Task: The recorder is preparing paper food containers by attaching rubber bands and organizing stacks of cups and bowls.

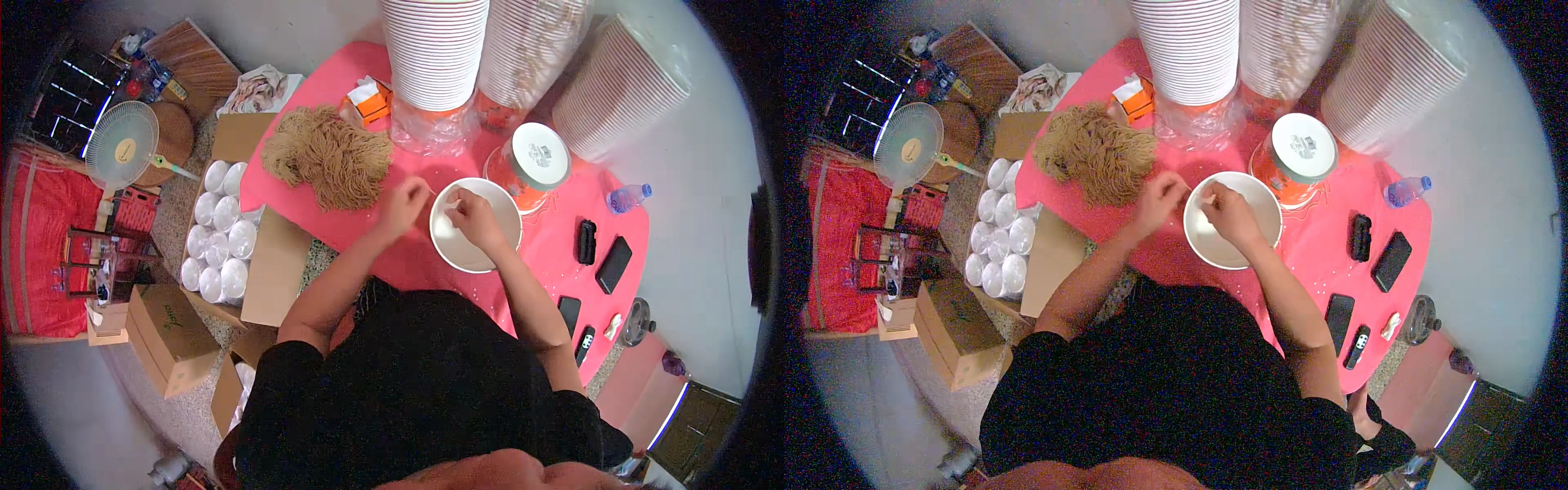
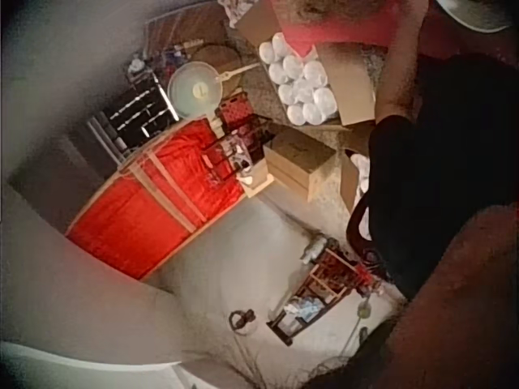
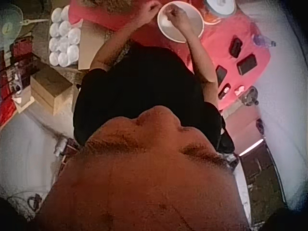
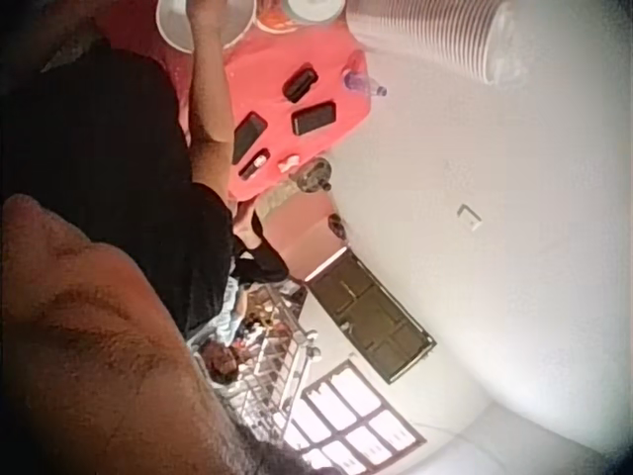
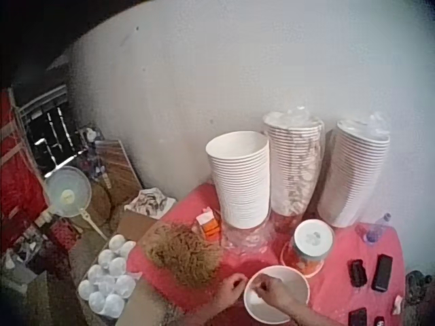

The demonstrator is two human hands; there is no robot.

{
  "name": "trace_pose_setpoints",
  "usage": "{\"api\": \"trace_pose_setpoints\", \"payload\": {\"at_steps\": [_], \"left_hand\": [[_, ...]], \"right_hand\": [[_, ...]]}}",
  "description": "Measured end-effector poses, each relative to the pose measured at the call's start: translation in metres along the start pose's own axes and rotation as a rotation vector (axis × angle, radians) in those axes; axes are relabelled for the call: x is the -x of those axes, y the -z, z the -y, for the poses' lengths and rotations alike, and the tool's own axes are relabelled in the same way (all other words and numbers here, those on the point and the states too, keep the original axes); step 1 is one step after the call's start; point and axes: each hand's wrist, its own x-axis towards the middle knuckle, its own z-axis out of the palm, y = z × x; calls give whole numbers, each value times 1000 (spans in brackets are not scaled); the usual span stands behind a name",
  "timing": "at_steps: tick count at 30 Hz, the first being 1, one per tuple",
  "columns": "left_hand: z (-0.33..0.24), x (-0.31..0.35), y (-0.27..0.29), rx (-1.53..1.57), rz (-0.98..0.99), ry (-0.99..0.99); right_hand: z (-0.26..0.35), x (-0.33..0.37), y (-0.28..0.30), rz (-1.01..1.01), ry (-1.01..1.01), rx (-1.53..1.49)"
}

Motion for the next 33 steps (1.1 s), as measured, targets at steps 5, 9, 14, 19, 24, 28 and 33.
{"api": "trace_pose_setpoints", "payload": {"at_steps": [5,9,14,19,24,28,33], "left_hand": [[-23,-19,39,804,-278,385],[-46,-18,32,519,188,283],[-43,-14,0,201,270,11],[-63,-15,0,29,433,45],[-57,-19,1,172,391,159],[-49,-21,5,466,340,378],[-37,-24,-1,470,329,331]], "right_hand": [[41,20,51,88,-13,416],[66,16,65,177,62,577],[80,-10,64,190,256,279],[61,-30,54,242,168,86],[48,-20,44,-252,339,244],[49,6,40,-234,330,290],[29,4,22,-115,120,217]]}}
